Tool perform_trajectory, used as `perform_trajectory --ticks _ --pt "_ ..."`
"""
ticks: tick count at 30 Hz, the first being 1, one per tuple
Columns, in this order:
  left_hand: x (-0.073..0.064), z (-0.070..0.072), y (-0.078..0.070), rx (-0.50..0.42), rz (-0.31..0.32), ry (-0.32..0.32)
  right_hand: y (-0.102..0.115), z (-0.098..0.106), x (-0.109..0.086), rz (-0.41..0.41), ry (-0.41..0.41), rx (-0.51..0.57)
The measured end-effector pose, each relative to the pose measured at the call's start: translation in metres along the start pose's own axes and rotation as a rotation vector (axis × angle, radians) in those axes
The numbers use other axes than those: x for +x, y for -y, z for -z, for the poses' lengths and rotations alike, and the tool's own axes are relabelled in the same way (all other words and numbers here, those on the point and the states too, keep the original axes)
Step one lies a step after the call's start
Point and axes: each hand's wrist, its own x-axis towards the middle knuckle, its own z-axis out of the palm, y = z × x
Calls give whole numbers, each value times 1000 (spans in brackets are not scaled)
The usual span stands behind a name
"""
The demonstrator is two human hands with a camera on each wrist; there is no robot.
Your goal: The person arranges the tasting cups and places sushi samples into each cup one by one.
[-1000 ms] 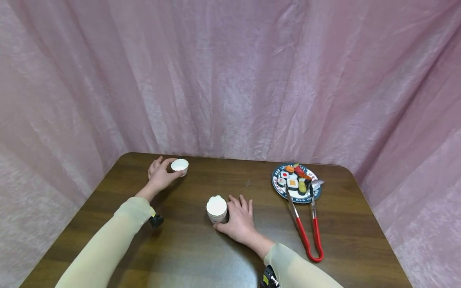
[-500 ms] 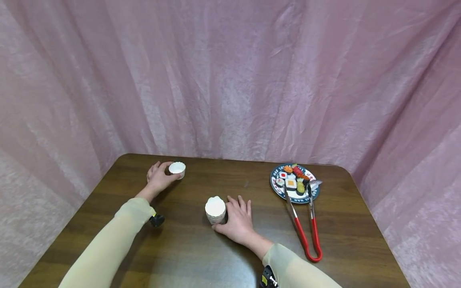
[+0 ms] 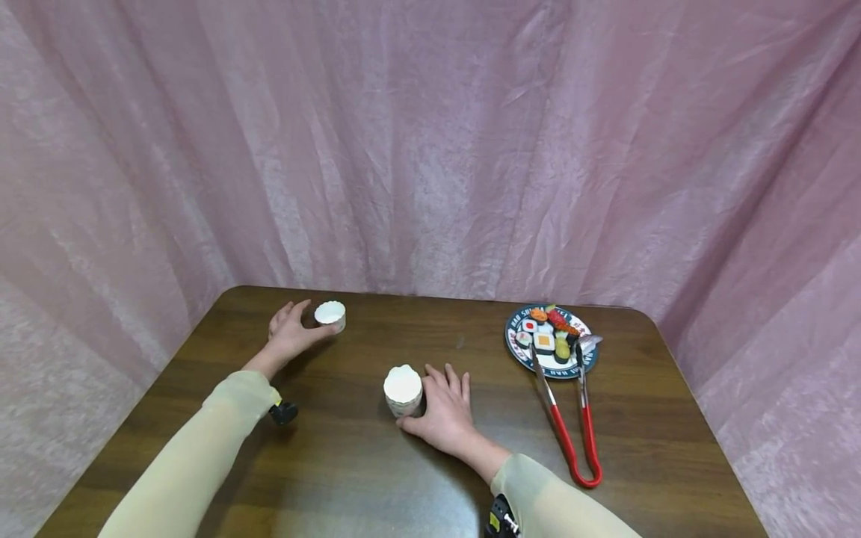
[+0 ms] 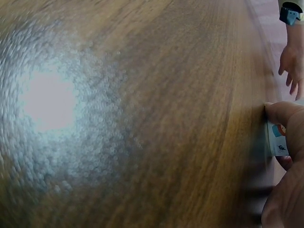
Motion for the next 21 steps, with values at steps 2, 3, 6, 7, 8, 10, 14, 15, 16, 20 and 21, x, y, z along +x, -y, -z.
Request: perform_trajectory --ticks 2,3,6,7,8,10,14,15,16,20,21 --pt "0 4 0 8 -8 -12 0 0 0 0 -1 2" --pt "-1 6 0 14 -14 -19 0 0 0 0 0 3" --pt "0 11 -1 35 -33 -39 0 1 0 -2 2 7" --pt "0 13 -2 38 -40 -43 1 1 0 -1 1 8" --pt "0 15 -3 43 -44 -46 1 1 0 -1 1 9" --pt "-1 18 -5 47 -53 -46 1 1 0 0 0 9" --pt "-4 24 -10 57 -68 -51 2 1 0 0 0 7" --pt "-4 25 -11 62 -75 -53 2 1 0 0 0 6" --pt "-4 26 -13 65 -83 -56 2 1 0 -1 2 6" --pt "-7 30 -19 78 -133 -64 2 1 -1 0 5 8" --pt "-8 31 -22 81 -148 -64 1 1 -1 0 7 10"
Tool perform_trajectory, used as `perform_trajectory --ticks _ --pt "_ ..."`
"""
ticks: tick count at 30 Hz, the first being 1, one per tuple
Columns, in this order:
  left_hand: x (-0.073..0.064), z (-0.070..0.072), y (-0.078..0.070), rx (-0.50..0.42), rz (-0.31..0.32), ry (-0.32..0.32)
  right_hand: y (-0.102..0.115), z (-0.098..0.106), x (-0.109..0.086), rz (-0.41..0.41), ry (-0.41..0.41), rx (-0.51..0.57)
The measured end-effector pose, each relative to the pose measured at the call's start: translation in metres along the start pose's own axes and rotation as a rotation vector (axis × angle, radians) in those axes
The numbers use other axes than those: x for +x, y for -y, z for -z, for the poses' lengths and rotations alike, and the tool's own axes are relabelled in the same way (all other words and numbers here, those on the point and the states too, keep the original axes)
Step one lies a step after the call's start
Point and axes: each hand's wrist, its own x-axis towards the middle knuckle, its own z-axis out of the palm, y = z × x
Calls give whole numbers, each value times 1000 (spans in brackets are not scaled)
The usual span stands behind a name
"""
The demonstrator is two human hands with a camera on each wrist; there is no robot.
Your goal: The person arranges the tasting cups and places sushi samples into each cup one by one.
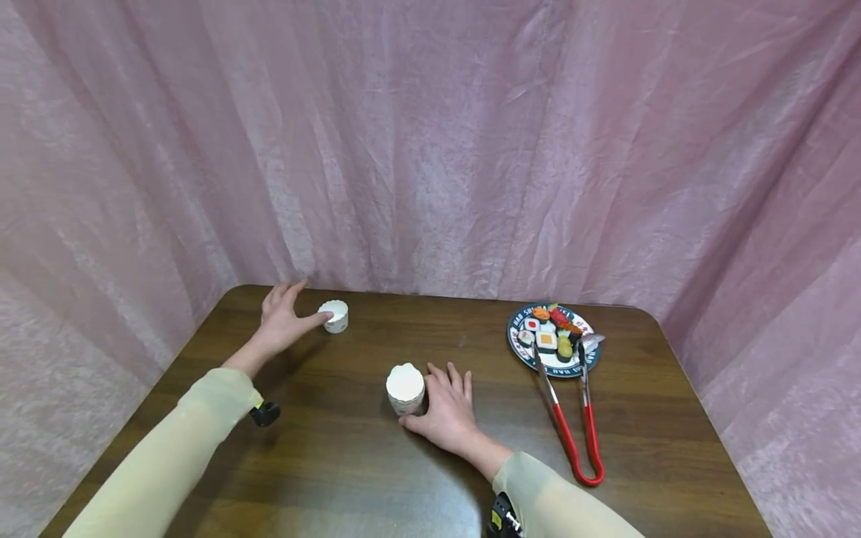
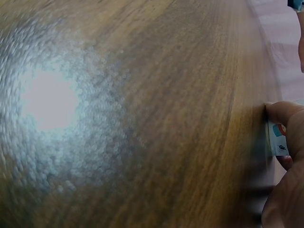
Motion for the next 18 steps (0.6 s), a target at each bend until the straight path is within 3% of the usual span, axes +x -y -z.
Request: perform_trajectory --ticks 12,18 --pt "-14 6 -35 -11 -157 51 0 1 0 1 5 0" --pt "-20 5 -52 -11 -190 102 -1 0 1 -3 8 -1"
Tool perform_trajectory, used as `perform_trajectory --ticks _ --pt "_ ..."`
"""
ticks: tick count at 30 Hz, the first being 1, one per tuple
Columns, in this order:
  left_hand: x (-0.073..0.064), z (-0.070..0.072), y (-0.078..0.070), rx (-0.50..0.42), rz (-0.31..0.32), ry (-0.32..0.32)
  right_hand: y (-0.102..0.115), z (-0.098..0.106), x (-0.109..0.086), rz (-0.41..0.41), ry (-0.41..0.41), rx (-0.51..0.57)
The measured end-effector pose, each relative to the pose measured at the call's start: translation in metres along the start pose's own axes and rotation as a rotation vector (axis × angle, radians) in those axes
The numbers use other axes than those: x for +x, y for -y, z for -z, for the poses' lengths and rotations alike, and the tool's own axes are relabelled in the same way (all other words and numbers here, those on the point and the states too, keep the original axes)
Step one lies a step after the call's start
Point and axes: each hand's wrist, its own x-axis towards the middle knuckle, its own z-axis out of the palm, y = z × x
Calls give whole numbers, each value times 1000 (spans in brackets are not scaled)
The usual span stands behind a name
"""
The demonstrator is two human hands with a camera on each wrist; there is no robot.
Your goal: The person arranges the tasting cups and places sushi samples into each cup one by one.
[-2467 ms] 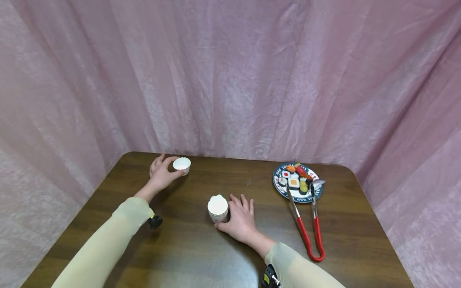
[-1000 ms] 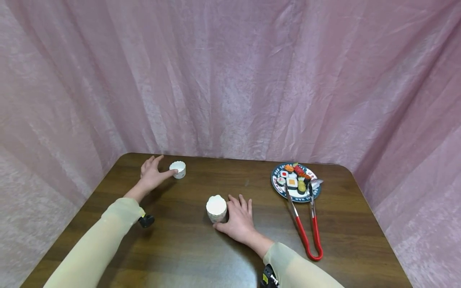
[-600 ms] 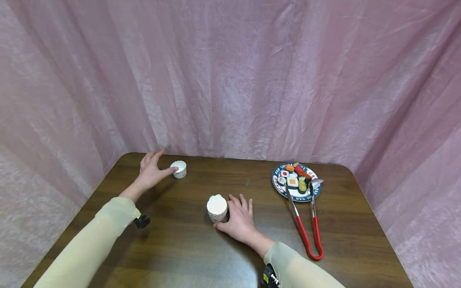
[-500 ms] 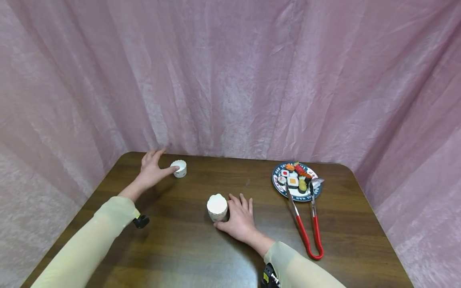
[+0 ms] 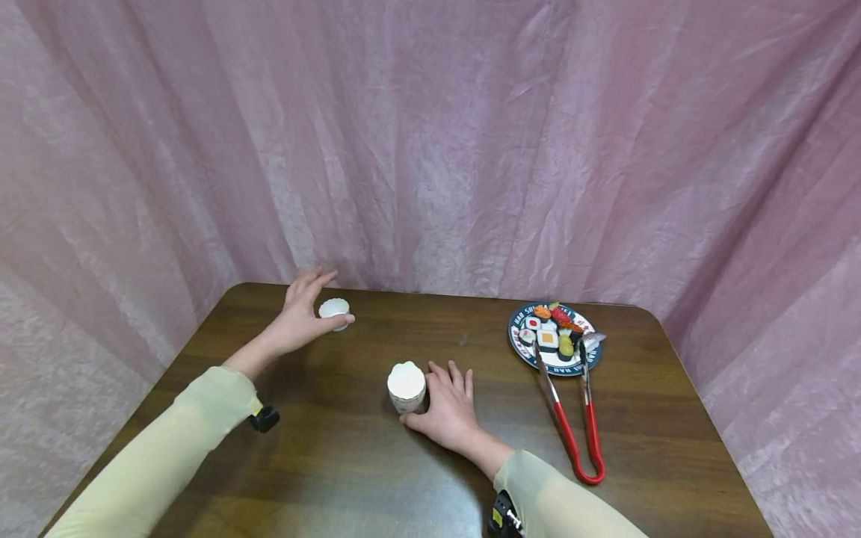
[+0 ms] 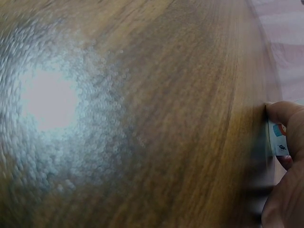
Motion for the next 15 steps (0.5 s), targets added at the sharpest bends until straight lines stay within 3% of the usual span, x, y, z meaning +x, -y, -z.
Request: perform_trajectory --ticks 8,15 --pt "-10 1 -26 -32 -93 101 1 0 1 -5 -1 12" --pt "-16 -3 -39 -29 -155 181 2 1 0 -6 4 11"
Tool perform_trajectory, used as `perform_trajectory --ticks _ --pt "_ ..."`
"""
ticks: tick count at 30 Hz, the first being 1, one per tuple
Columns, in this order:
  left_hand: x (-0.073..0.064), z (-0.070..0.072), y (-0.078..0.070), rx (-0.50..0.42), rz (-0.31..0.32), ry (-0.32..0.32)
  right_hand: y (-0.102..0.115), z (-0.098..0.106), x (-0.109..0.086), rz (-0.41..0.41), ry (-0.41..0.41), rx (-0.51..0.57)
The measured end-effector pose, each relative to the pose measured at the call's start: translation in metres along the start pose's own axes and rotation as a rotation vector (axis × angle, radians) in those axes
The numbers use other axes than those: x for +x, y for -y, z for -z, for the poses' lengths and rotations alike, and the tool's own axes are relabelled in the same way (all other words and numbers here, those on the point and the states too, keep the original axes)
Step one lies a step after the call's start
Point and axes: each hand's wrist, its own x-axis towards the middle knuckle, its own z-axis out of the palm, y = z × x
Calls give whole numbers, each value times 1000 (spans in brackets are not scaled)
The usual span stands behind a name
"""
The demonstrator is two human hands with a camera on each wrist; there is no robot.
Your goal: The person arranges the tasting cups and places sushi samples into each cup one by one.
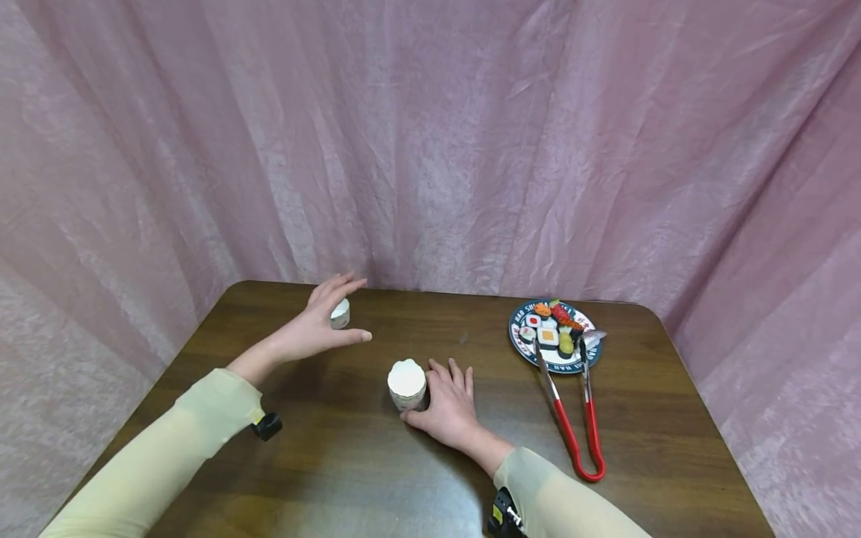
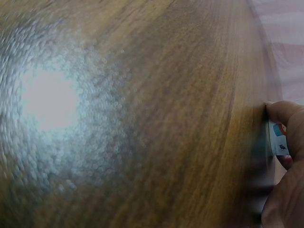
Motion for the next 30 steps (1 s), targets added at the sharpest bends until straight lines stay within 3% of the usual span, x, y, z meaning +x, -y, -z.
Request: perform_trajectory --ticks 8,17,30 --pt "-3 -11 -11 -15 -42 76 -1 0 0 -1 -2 -1" --pt "-14 -54 -11 -1 -89 232 0 1 1 8 -7 -2" --pt "-16 -95 -6 -97 -75 256 -4 -2 -2 19 -8 -19"
